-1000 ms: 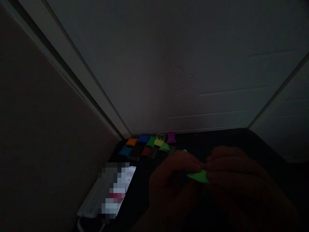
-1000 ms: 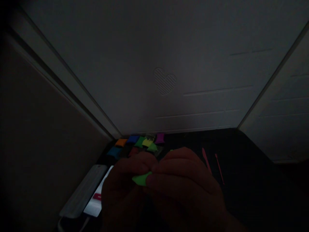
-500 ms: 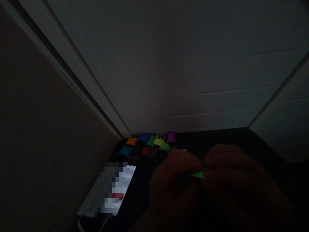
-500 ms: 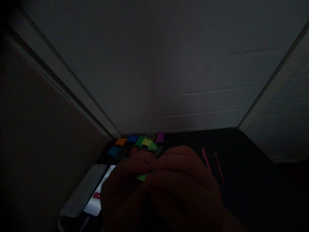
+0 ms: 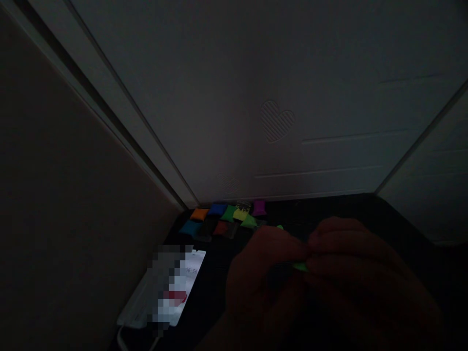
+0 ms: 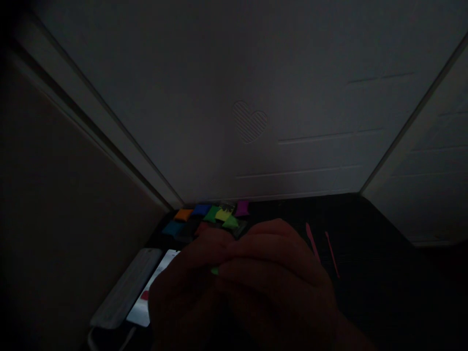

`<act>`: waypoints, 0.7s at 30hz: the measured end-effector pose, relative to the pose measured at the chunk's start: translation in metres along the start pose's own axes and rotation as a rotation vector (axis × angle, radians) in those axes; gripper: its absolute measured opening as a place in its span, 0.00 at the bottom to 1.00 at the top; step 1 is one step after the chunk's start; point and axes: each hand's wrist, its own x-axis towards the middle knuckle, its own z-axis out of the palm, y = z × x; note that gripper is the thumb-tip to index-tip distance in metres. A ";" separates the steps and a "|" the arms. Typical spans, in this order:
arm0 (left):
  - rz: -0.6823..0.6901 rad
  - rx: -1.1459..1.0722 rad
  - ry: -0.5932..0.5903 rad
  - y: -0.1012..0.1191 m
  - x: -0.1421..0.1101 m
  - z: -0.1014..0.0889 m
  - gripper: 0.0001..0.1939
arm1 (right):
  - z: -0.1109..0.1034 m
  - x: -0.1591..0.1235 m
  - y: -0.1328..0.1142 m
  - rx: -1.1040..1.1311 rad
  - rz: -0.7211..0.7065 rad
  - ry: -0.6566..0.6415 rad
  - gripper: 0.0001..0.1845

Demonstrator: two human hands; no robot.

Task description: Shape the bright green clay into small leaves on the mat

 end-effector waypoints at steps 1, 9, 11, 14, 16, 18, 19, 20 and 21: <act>-0.009 -0.006 -0.001 0.000 -0.001 0.000 0.15 | 0.001 0.000 0.001 0.003 -0.002 0.004 0.07; -0.128 0.015 0.020 -0.001 -0.002 0.001 0.11 | 0.001 -0.007 0.003 0.105 0.095 -0.056 0.12; -0.226 -0.029 0.064 -0.004 -0.001 0.003 0.08 | 0.001 -0.009 0.003 0.179 0.208 -0.063 0.15; -0.356 -0.181 0.154 -0.008 0.000 0.007 0.06 | 0.002 -0.011 0.006 0.253 0.354 -0.021 0.14; -0.402 -0.284 0.213 -0.009 0.001 0.010 0.07 | 0.003 -0.011 0.008 0.263 0.393 -0.032 0.12; -0.437 -0.328 0.267 -0.007 0.003 0.012 0.08 | 0.003 -0.010 0.009 0.270 0.396 -0.090 0.11; -0.451 -0.328 0.292 -0.005 0.003 0.012 0.08 | 0.004 -0.009 0.009 0.278 0.396 -0.121 0.10; -0.458 -0.319 0.311 -0.003 0.004 0.013 0.08 | 0.005 -0.008 0.009 0.285 0.395 -0.148 0.10; -0.462 -0.303 0.322 -0.001 0.004 0.013 0.08 | 0.005 -0.007 0.008 0.286 0.393 -0.172 0.10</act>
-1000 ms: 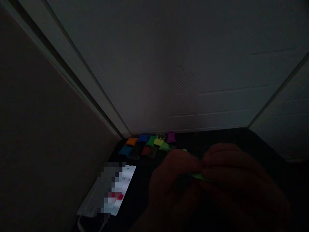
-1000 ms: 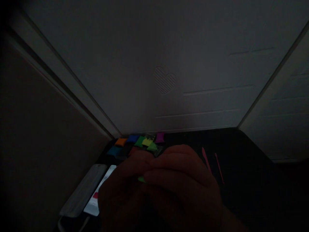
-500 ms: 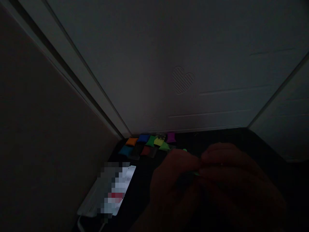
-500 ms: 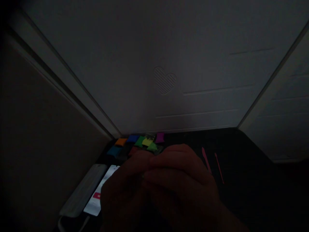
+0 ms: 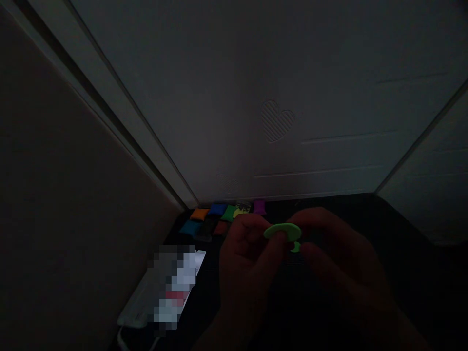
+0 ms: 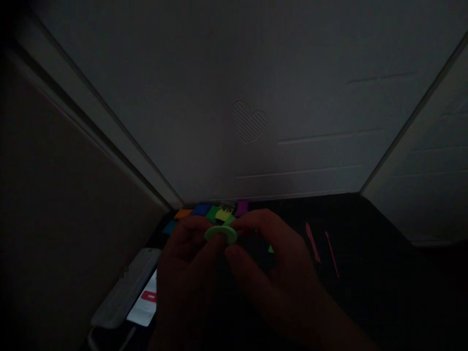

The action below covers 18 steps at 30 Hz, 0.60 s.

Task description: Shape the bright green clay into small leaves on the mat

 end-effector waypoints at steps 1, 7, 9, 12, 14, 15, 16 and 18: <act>0.007 0.019 0.007 0.001 0.000 0.000 0.08 | 0.001 0.001 0.000 -0.008 0.000 -0.008 0.09; 0.071 0.190 -0.114 0.003 0.000 -0.005 0.08 | 0.003 0.003 -0.001 -0.119 -0.005 0.045 0.06; 0.135 0.288 -0.138 0.003 0.000 -0.008 0.08 | 0.003 0.004 -0.001 -0.148 -0.017 0.049 0.06; 0.256 0.420 -0.146 0.003 0.001 -0.012 0.09 | 0.002 0.004 0.000 -0.199 -0.056 0.044 0.08; 0.332 0.461 -0.155 0.003 0.004 -0.015 0.10 | 0.002 0.004 0.002 -0.236 -0.094 0.044 0.09; 0.369 0.474 -0.161 0.003 0.005 -0.017 0.10 | 0.001 0.004 0.003 -0.251 -0.115 0.050 0.10; 0.403 0.484 -0.163 0.003 0.006 -0.018 0.11 | 0.001 0.004 0.004 -0.264 -0.135 0.059 0.10; 0.442 0.504 -0.170 0.002 0.007 -0.021 0.11 | 0.000 0.004 0.006 -0.286 -0.164 0.074 0.10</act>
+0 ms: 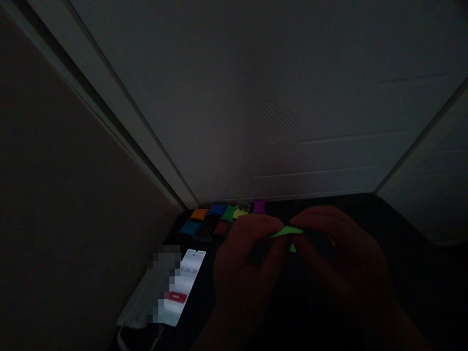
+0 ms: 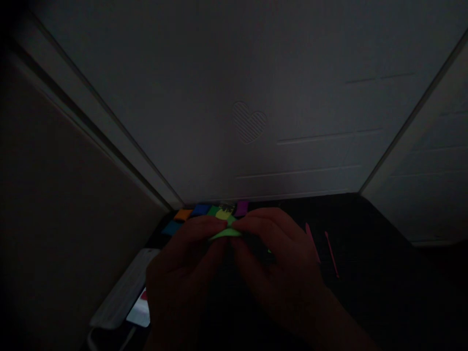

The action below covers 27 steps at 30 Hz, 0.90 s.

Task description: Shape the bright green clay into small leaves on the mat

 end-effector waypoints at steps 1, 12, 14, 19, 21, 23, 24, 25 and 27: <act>0.008 0.006 0.001 -0.001 -0.001 0.000 0.12 | 0.000 0.000 0.001 -0.010 -0.011 0.006 0.10; 0.145 0.062 -0.001 0.000 -0.001 -0.003 0.17 | -0.004 -0.004 0.000 -0.051 -0.100 0.006 0.10; 0.187 0.075 0.007 0.001 0.000 -0.004 0.17 | -0.004 -0.004 0.001 -0.039 -0.109 0.003 0.10; 0.247 0.064 0.036 0.001 -0.002 -0.001 0.14 | -0.005 -0.004 0.003 -0.041 -0.122 0.006 0.12; 0.248 0.059 0.029 0.001 -0.001 -0.001 0.13 | -0.005 -0.004 0.002 -0.049 -0.131 0.007 0.13; 0.237 0.048 0.027 0.001 0.000 -0.002 0.12 | -0.006 -0.005 0.002 -0.062 -0.131 0.001 0.13; 0.230 0.042 0.028 0.000 0.000 -0.003 0.12 | -0.006 -0.005 0.001 -0.070 -0.127 -0.003 0.13; 0.222 0.040 0.028 0.000 0.000 -0.003 0.12 | -0.007 -0.005 0.001 -0.077 -0.123 -0.007 0.13; 0.199 0.051 0.026 0.000 0.000 -0.003 0.13 | -0.007 -0.005 0.000 -0.084 -0.112 -0.018 0.11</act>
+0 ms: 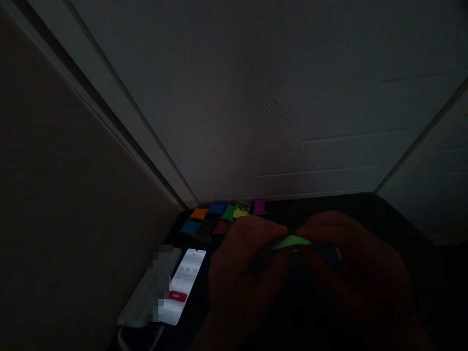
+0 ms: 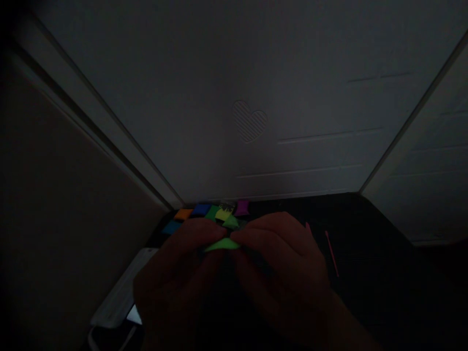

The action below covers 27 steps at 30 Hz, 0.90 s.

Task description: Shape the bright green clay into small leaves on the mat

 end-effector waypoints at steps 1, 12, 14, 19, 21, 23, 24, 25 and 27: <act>-0.012 0.013 -0.004 0.000 0.000 0.000 0.14 | 0.000 0.000 -0.001 -0.003 0.005 -0.007 0.11; 0.017 0.146 -0.064 0.005 -0.001 -0.004 0.12 | 0.000 0.000 -0.003 -0.021 0.072 -0.034 0.10; 0.052 0.159 -0.072 0.003 0.000 -0.006 0.12 | 0.000 0.000 -0.004 -0.009 0.080 -0.039 0.10; 0.139 0.207 -0.083 0.001 0.001 -0.008 0.15 | 0.000 0.001 -0.007 0.000 0.100 -0.020 0.08; 0.145 0.199 -0.066 0.001 0.001 -0.008 0.15 | 0.001 0.001 -0.008 0.008 0.106 -0.012 0.08; 0.146 0.178 -0.060 0.002 0.001 -0.008 0.14 | 0.001 0.000 -0.007 0.021 0.110 -0.004 0.08; 0.146 0.165 -0.064 0.002 0.001 -0.008 0.14 | 0.001 -0.001 -0.007 0.029 0.110 -0.003 0.08; 0.151 0.149 -0.067 0.002 0.001 -0.008 0.14 | 0.001 -0.001 -0.007 0.039 0.106 -0.003 0.08; 0.152 0.119 -0.069 0.002 0.000 -0.008 0.14 | 0.000 -0.002 -0.007 0.059 0.087 0.010 0.08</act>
